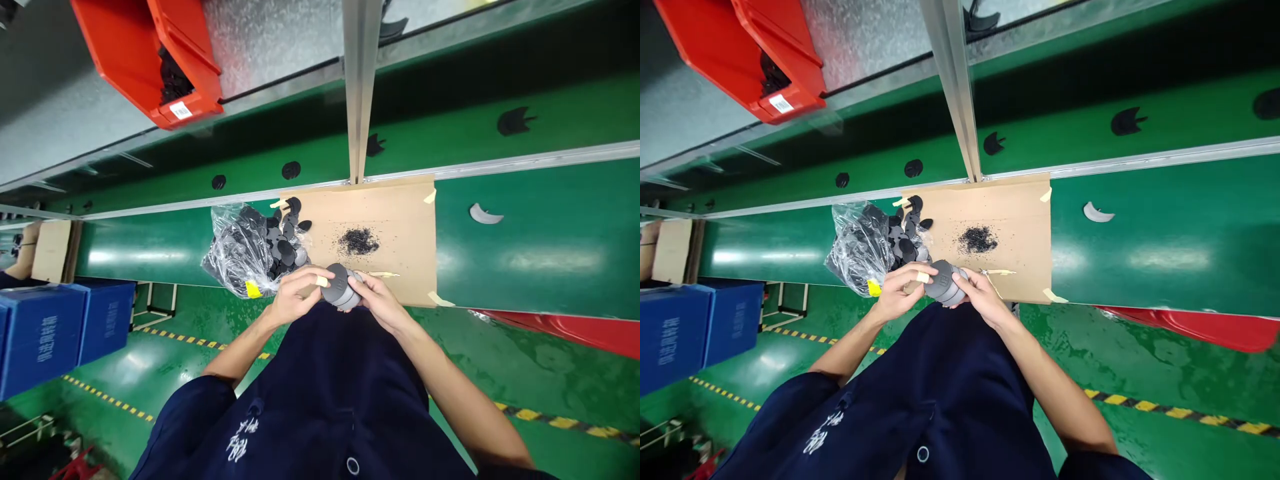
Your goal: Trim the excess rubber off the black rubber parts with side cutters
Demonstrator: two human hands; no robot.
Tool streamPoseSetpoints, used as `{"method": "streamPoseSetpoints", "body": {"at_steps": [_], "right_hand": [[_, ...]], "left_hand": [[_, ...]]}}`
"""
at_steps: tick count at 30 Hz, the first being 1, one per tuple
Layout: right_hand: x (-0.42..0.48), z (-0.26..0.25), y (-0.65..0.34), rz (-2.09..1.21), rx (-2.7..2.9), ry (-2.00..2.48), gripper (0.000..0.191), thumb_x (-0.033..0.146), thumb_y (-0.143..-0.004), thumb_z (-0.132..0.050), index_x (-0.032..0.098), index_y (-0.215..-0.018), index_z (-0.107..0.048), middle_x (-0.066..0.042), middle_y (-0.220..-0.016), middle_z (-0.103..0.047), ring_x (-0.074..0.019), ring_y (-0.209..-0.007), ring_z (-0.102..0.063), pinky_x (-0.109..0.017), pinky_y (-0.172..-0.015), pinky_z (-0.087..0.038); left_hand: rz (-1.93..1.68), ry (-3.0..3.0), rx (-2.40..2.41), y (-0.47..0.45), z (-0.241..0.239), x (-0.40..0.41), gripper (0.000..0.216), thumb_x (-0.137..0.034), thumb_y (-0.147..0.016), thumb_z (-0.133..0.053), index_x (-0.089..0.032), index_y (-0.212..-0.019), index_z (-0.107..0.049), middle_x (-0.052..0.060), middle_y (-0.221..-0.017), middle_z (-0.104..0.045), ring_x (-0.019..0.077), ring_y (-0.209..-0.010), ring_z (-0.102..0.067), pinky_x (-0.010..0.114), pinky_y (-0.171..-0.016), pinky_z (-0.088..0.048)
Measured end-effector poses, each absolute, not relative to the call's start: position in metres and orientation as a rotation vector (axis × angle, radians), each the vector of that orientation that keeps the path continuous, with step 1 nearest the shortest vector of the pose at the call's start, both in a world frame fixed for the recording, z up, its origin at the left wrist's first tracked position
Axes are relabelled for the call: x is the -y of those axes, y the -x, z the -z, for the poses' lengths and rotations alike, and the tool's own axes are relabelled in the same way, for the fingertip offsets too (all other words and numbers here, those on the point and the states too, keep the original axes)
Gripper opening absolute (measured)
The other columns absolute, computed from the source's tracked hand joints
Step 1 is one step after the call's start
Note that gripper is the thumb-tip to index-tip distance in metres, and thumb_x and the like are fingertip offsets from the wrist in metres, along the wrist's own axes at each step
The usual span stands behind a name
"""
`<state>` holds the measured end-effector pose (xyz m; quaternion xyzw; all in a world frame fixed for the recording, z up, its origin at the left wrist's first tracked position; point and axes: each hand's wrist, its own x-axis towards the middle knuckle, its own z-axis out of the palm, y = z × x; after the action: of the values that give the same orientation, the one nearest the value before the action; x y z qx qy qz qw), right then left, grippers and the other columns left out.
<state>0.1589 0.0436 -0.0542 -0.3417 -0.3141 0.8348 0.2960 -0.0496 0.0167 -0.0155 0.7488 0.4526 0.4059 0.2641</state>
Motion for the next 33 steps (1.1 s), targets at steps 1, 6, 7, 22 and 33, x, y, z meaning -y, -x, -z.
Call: {"method": "streamPoseSetpoints", "body": {"at_steps": [1, 6, 7, 22, 33], "right_hand": [[-0.043, 0.051, -0.16, -2.233, 0.834, 0.889, 0.049, 0.064, -0.084, -0.076, 0.018, -0.1, -0.07, 0.0, -0.072, -0.071, -0.0144, -0.062, -0.069, -0.026, -0.058, -0.058], [-0.04, 0.044, -0.167, -2.26, 0.821, 0.843, 0.048, 0.064, -0.083, -0.077, 0.019, -0.099, -0.07, 0.002, -0.071, -0.069, -0.0133, -0.061, -0.066, -0.026, -0.06, -0.059], [-0.039, 0.044, -0.168, -2.26, 0.815, 0.842, 0.049, 0.064, -0.083, -0.077, 0.019, -0.098, -0.07, 0.002, -0.07, -0.069, -0.0132, -0.06, -0.066, -0.026, -0.06, -0.059], [-0.042, 0.033, -0.179, -2.197, 0.968, 0.799, 0.053, 0.069, -0.081, -0.076, 0.017, -0.075, -0.063, -0.002, -0.059, -0.07, -0.0152, -0.053, -0.067, -0.024, -0.051, -0.054], [-0.044, 0.031, -0.174, -2.138, 0.985, 0.861, 0.052, 0.068, -0.081, -0.076, 0.019, -0.072, -0.06, 0.003, -0.058, -0.061, -0.0131, -0.053, -0.059, -0.026, -0.055, -0.051]], "left_hand": [[-1.083, -2.072, -1.201, 0.047, 0.013, -0.014, 0.015, -0.011, -0.095, -0.058, -0.02, -0.094, -0.07, 0.008, -0.106, -0.079, 0.018, -0.101, -0.075, 0.039, -0.095, -0.061], [-1.055, -2.171, -1.173, 0.043, 0.012, -0.009, 0.016, -0.007, -0.094, -0.059, -0.02, -0.096, -0.068, 0.008, -0.106, -0.08, 0.0185, -0.102, -0.076, 0.044, -0.1, -0.061], [-1.055, -2.18, -1.167, 0.043, 0.011, -0.008, 0.017, -0.006, -0.093, -0.059, -0.02, -0.096, -0.068, 0.007, -0.106, -0.08, 0.0183, -0.101, -0.076, 0.044, -0.1, -0.061], [-1.138, -2.261, -1.19, 0.039, 0.009, -0.005, 0.018, -0.007, -0.093, -0.059, -0.021, -0.098, -0.069, 0.006, -0.105, -0.08, 0.0184, -0.1, -0.076, 0.044, -0.098, -0.063], [-1.112, -2.271, -1.171, 0.041, 0.011, -0.007, 0.019, -0.006, -0.093, -0.061, -0.02, -0.1, -0.07, 0.006, -0.108, -0.08, 0.0171, -0.102, -0.076, 0.041, -0.1, -0.062]]}}
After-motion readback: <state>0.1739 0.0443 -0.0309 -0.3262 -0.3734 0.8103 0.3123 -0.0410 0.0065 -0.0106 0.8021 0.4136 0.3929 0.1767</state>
